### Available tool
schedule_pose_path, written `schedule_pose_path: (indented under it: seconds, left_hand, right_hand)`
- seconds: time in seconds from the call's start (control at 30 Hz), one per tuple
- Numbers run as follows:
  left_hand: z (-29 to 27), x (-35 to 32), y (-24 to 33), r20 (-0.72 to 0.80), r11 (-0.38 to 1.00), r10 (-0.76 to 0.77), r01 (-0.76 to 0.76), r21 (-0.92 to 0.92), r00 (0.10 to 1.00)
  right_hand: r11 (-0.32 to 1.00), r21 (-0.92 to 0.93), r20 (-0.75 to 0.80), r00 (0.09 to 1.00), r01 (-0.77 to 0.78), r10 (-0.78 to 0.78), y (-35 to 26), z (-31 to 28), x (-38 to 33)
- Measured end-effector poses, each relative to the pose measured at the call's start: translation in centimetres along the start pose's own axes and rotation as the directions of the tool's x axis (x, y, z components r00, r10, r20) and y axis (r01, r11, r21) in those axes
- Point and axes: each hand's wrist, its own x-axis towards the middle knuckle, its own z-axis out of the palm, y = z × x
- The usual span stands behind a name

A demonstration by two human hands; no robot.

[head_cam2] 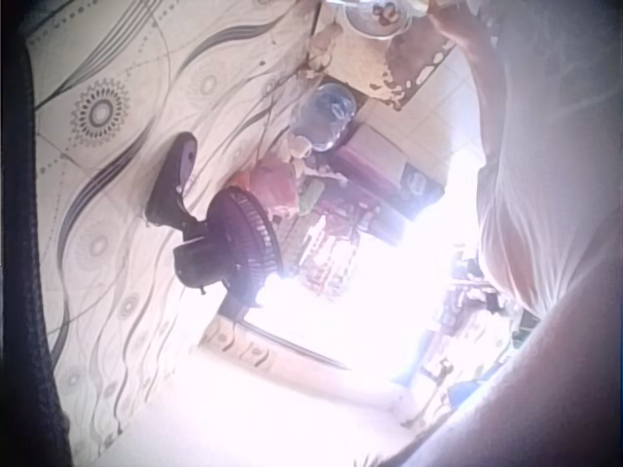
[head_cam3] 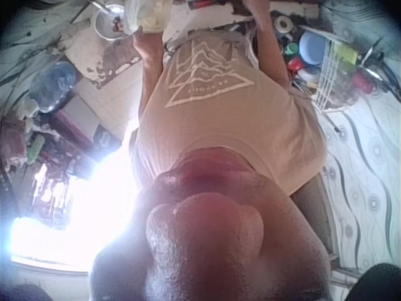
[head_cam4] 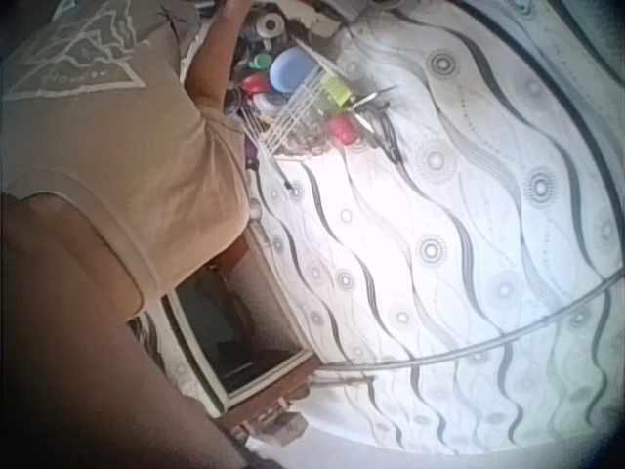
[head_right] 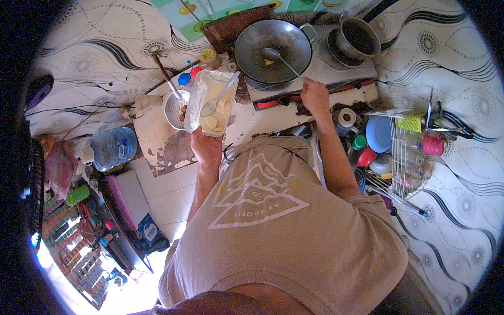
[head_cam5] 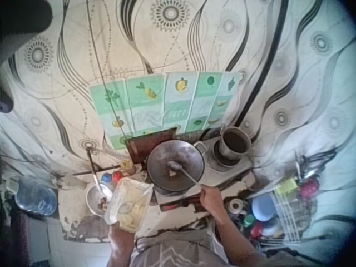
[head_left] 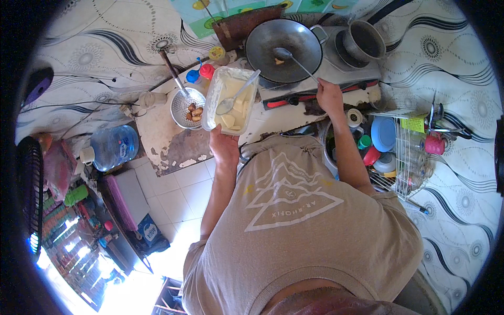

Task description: The person prepares and fries food in a pan, using a spoon to scoop batter into a pan with oil and turning the food as it cooks.

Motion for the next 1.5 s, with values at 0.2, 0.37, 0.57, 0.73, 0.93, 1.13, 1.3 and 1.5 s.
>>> schedule_pose_path:
  seconds: [0.2, 0.37, 0.57, 0.73, 0.93, 1.13, 1.3, 1.5]
  left_hand:
    - [0.2, 0.2, 0.2, -0.013, 1.0, -0.016, 0.016, 0.0, 1.0]
    - [-0.4, 0.7, 0.2, -0.005, 0.999, -0.037, 0.037, -0.002, 0.999]
    - [-0.5, 1.0, 0.3, 0.015, 0.998, -0.058, 0.058, -0.012, 0.998]
    - [-0.4, 1.1, 0.5, 0.019, 0.997, -0.075, 0.075, -0.011, 0.997]
    - [-0.4, 1.5, 1.3, -0.003, 0.995, -0.097, 0.097, -0.002, 0.995]
    - [-0.8, 2.0, 2.4, 0.051, 0.994, -0.106, 0.105, 0.023, 0.993]
    - [-2.0, 2.5, 3.2, 0.098, 0.99, -0.135, 0.13, 0.052, 0.986]
    - [-2.9, 2.6, 4.2, 0.109, 0.983, -0.172, 0.163, 0.086, 0.979]
  right_hand:
    - [1.0, 0.011, -0.039, 0.999, 0.026, -0.025, -0.4, -0.3, -0.1]
    - [1.0, -0.017, 0.03, 0.999, -0.02, 0.02, -1.2, -0.5, -0.6]
    - [0.999, 0.039, -0.048, 0.999, 0.003, -0.001, -0.5, 0.2, -1.0]
    - [1.0, 0.019, -0.028, 1.0, -0.006, 0.007, -0.8, 0.1, -1.4]
    - [1.0, -0.01, -0.022, 1.0, -0.019, 0.018, -1.6, 0.2, -2.3]
    - [0.991, -0.01, 0.043, 0.99, -0.136, 0.136, -3.6, 0.1, -3.2]
    - [0.984, -0.035, -0.081, 0.982, -0.175, 0.172, -5.2, 0.6, -3.6]
    - [0.984, -0.08, -0.06, 0.986, -0.161, 0.156, -4.5, 3.0, -4.5]
